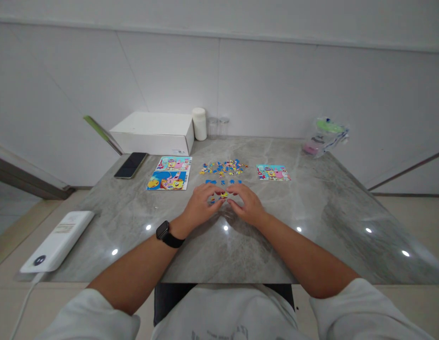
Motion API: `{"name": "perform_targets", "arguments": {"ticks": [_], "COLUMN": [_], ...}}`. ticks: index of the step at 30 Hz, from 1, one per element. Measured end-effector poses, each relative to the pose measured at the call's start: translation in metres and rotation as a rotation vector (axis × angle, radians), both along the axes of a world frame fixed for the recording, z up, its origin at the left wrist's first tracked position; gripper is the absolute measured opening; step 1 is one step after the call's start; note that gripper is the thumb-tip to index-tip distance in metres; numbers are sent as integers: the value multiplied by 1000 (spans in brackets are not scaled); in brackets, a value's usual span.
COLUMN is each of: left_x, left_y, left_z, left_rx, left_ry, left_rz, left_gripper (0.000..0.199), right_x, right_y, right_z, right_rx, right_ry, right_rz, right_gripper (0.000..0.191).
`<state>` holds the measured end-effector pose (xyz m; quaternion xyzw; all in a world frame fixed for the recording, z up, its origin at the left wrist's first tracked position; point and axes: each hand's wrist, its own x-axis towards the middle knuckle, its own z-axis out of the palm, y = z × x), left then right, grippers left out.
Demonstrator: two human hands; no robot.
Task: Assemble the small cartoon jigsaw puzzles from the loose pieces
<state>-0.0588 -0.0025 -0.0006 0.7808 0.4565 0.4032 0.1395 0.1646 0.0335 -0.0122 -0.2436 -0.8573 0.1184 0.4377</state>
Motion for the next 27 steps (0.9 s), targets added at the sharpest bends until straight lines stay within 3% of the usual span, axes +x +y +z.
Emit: {"name": "perform_targets", "arguments": {"ticks": [7,14,17,23,27], "left_x": [-2,-23,-30,-28,-27], "left_y": [4,9,12,14,16], "left_z": [-7,3,4,-8,-15], "left_rx": [-11,6,10,-20,-29], "left_ry": [66,49,61,157,182], "left_rz": [15,179,219,169,150], "left_gripper": [25,24,24,21,22], "right_x": [-1,33,49,51,45], "right_y": [0,23,32,28,26], "right_z": [-2,38,44,9,-7], "right_rx": [-23,-43,-106,-327,-319], "right_ry": [-37,-13,-109,-375,-444], "right_rz": [-30,-179,-193,-72,-67], "right_gripper": [21,10,7,9,7]}}
